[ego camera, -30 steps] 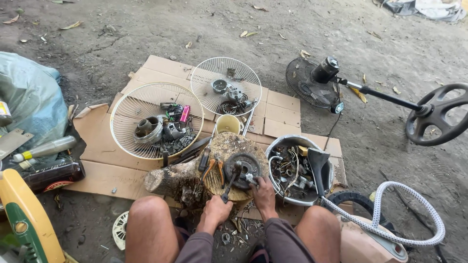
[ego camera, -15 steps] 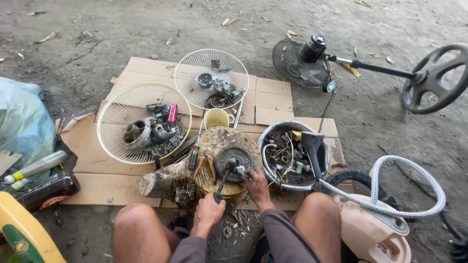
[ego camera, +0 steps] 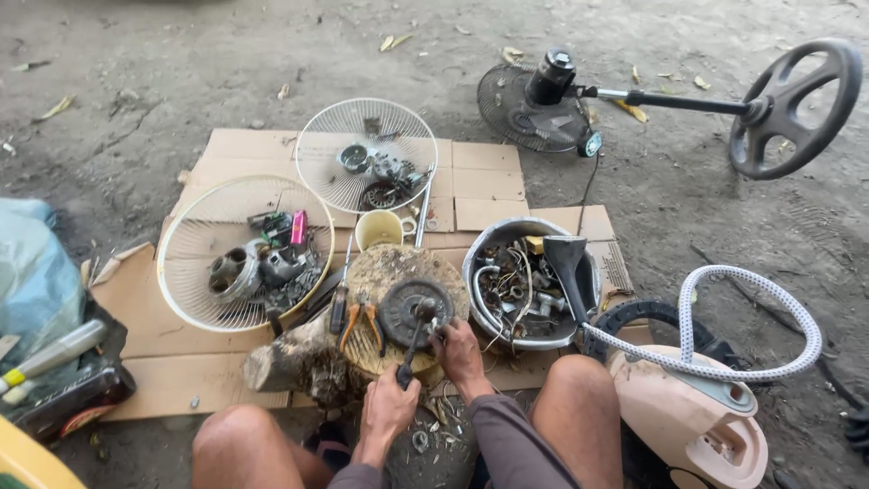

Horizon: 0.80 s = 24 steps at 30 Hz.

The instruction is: Disassembling a metal motor assembly using a hammer and a screwdriver on a wooden block

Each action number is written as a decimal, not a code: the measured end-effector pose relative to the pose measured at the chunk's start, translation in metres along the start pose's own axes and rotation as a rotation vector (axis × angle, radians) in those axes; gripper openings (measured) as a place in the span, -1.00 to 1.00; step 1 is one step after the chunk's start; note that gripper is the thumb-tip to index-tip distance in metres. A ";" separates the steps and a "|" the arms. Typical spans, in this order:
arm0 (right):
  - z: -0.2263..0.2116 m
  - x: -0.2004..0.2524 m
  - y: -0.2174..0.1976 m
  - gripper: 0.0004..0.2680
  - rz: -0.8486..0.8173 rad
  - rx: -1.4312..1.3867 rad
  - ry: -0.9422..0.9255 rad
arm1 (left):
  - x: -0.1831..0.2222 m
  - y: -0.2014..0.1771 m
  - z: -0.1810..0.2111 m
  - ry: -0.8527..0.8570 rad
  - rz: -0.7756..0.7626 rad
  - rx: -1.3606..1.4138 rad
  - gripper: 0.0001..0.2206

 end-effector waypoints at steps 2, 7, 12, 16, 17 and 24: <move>0.008 -0.005 0.004 -0.93 0.000 0.005 0.015 | -0.015 0.007 0.004 0.129 0.021 0.072 -0.83; 0.003 -0.004 0.000 -0.88 0.017 0.043 0.005 | 0.032 -0.076 0.098 0.591 0.299 0.228 -0.85; -0.018 0.003 -0.020 -0.91 0.155 -0.059 -0.212 | 0.074 -0.126 0.133 0.904 0.673 0.595 -0.87; 0.002 0.001 -0.003 -0.90 0.117 -0.139 -0.163 | 0.029 -0.058 0.070 0.869 0.684 0.460 -0.75; -0.011 0.003 -0.009 -0.93 0.135 -0.058 -0.179 | 0.026 -0.044 0.061 0.795 0.613 0.375 -0.84; -0.005 0.002 -0.002 -0.89 0.057 0.066 -0.056 | 0.003 0.003 -0.014 0.041 0.116 0.140 -0.86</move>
Point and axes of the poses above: each hand's wrist, its own x-axis away from the middle knuckle, its own y-axis out of the palm, z = x × y, the point moved 9 cm from there along -x, towards the middle knuckle, and after that the axes turned 6 degrees about -x, right-handed, at the moved point
